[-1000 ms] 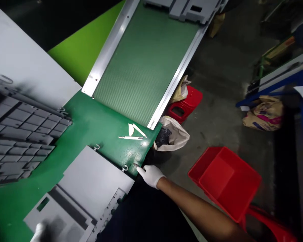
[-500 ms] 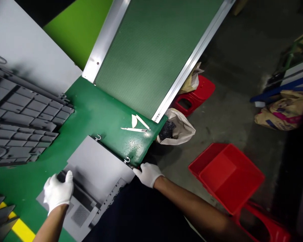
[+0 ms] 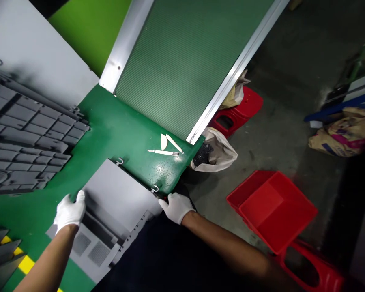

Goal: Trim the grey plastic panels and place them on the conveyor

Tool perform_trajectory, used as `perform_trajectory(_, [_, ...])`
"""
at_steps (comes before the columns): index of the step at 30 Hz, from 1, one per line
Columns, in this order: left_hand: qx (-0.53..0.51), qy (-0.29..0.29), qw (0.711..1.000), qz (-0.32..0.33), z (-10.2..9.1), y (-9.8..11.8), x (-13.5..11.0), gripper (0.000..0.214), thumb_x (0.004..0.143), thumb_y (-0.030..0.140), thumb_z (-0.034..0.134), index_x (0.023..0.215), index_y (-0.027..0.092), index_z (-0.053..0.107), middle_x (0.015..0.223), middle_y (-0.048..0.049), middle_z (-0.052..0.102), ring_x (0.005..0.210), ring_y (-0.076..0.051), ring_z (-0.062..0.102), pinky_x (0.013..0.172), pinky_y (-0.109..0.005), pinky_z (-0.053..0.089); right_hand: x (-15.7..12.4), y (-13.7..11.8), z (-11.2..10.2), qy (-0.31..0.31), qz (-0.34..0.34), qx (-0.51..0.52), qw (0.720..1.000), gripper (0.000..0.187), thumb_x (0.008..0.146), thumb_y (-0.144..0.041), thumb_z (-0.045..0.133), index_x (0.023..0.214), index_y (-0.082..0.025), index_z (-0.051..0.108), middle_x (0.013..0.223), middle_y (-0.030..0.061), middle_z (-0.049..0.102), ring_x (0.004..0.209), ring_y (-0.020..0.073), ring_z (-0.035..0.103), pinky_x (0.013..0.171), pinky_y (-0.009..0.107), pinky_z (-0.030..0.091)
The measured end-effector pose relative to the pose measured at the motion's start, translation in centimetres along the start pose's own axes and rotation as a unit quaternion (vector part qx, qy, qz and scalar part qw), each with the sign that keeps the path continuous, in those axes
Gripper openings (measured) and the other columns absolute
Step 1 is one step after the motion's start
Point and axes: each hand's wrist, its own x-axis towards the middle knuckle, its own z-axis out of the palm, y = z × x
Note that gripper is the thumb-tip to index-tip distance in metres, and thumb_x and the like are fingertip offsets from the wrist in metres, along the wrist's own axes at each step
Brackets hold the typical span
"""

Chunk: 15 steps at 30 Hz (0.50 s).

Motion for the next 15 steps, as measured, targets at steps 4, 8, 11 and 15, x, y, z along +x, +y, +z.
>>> perform_trajectory(4, [0.005,-0.077,0.997,0.008,0.2,-0.6,0.9,0.083,0.094,0.071,0.030,0.141,0.008,0.057,0.142,-0.0271,0.060,0.135,-0.045,0.053,0.113,-0.057,0.042,0.3,-0.2,-0.2,-0.004,0.000,0.001,1.000,0.064,0.102,-0.063,0.027,0.098,-0.016,0.070,0.098,0.0156,0.073,0.090,0.0297,0.071,0.075,0.037,0.047])
perform_trajectory(8, [0.030,-0.099,0.994,0.019,0.2,-0.6,1.0,0.080,0.095,0.070,0.026,0.138,0.011,0.060,0.143,-0.0245,0.060,0.135,-0.043,0.054,0.112,-0.054,0.043,0.5,-0.3,-0.4,-0.008,0.003,0.005,1.000,0.064,0.102,-0.064,0.027,0.098,-0.017,0.070,0.098,0.0159,0.073,0.091,0.0301,0.071,0.076,0.037,0.048])
perform_trajectory(11, [0.052,-0.104,0.993,0.011,0.2,-0.6,1.2,0.079,0.097,0.068,0.023,0.143,0.012,0.056,0.147,-0.0225,0.057,0.137,-0.041,0.053,0.112,-0.053,0.043,0.8,-0.5,-0.4,-0.004,-0.003,0.002,1.000,0.064,0.102,-0.064,0.027,0.098,-0.017,0.070,0.098,0.0154,0.073,0.091,0.0308,0.071,0.075,0.038,0.048])
perform_trajectory(15, [0.073,-0.076,0.994,0.034,0.1,-1.0,2.0,0.081,0.096,0.069,0.027,0.142,0.009,0.055,0.140,-0.0227,0.063,0.130,-0.038,0.061,0.106,-0.048,0.049,1.4,-1.1,-0.5,-0.007,-0.016,-0.003,1.000,0.064,0.102,-0.063,0.026,0.100,-0.017,0.070,0.099,0.0158,0.074,0.091,0.0316,0.072,0.077,0.039,0.049])
